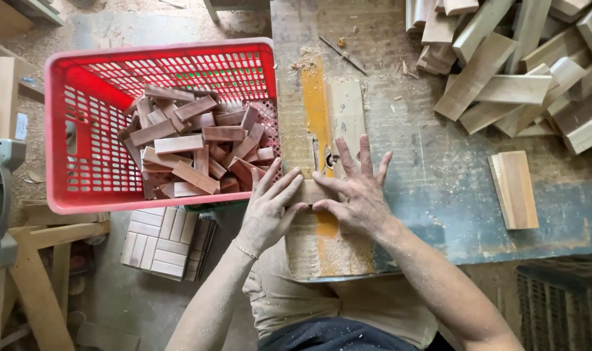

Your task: The person is handling, inspecting, and stacking small wooden blocks on a workbench, occasionally guiding them along a router table fence.

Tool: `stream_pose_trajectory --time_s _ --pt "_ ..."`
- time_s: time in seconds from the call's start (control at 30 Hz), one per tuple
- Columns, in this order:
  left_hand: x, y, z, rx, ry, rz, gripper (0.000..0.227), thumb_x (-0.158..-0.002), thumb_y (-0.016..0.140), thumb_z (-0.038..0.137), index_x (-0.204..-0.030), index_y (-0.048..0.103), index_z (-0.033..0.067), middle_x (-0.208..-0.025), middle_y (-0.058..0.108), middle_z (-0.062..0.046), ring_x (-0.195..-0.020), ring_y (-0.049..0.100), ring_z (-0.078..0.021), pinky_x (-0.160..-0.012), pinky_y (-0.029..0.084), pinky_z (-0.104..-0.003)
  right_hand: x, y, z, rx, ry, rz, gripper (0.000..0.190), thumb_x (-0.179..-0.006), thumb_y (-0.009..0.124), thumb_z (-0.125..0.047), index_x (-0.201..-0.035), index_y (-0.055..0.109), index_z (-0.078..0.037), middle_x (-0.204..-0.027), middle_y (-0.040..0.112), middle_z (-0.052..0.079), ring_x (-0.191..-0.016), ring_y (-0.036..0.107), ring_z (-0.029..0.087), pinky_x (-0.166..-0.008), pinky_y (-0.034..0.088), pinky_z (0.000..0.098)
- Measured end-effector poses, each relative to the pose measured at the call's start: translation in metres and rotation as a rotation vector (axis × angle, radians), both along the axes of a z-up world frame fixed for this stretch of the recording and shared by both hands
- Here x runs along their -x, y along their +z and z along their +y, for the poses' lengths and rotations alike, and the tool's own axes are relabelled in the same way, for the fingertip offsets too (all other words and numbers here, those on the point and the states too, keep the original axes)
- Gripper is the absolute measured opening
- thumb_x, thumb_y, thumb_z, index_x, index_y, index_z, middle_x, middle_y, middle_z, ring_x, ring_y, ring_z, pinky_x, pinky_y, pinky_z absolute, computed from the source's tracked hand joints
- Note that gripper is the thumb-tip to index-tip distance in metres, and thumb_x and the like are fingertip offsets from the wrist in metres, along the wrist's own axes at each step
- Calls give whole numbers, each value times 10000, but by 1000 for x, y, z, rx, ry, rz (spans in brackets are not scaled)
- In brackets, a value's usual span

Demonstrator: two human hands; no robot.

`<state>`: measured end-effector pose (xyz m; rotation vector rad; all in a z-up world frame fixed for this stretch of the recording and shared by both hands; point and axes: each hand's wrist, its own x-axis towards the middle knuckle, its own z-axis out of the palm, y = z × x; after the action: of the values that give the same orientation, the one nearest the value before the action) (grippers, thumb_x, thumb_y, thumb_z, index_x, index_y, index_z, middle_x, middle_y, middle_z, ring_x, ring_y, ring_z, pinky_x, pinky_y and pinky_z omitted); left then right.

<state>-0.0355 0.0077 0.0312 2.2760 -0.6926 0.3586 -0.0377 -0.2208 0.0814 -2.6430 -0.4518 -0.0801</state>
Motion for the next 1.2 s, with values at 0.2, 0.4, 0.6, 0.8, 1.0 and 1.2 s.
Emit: stream_pose_trajectory --time_s 0.2,0.4,0.6,0.8,1.0,1.2 --pt "-47 -29 0 9 -4 -8 559 -890 778 422 -1375 643 182 -1487 596 40 -1526 348 -290 -1265 78 -517 -40 -11 -1 -3 -52 45 571 -799 668 -711 -1259 700 -374 -1731 81 58 -1548 -161 369 -1067 -166 789" --pt "-62 -34 -2 -1 7 -3 548 -902 762 451 -1365 647 181 -1488 596 36 -1529 341 -278 -1269 32 -499 -58 -11 -2 13 -64 104 571 -791 722 -659 -1310 666 -428 -1730 75 63 -1540 -181 353 -1055 -161 799" --pt "-76 -40 -5 0 28 -44 565 -899 761 488 -1375 639 208 -1475 608 49 -1525 356 -265 -1258 59 -509 -69 -9 -3 22 -77 134 581 -781 747 -640 -1325 642 -463 -1727 106 64 -1547 -161 354 -1051 -162 804" --pt "-94 -55 -5 18 29 -33 559 -883 781 477 -1358 654 211 -1465 612 51 -1521 355 -254 -1249 106 -522 -85 -6 -2 30 -99 151 593 -749 772 -641 -1303 655 -467 -1726 121 49 -1552 -129 362 -1065 -132 819" --pt "-128 -24 -7 -159 70 103 566 -930 673 572 -1406 608 274 -1527 541 129 -1565 227 -188 -1244 77 -608 -119 3 1 34 -156 221 542 -773 776 -603 -1290 646 -508 -1726 101 34 -1551 -141 345 -1078 -136 810" --pt "-181 -32 -18 -306 119 227 600 -916 624 642 -1446 547 373 -1548 474 219 -1568 170 -154 -1220 40 -734 -168 -7 -2 -8 -204 266 524 -728 809 -598 -1230 668 -544 -1729 85 -1 -1556 -149 313 -1087 -173 784"
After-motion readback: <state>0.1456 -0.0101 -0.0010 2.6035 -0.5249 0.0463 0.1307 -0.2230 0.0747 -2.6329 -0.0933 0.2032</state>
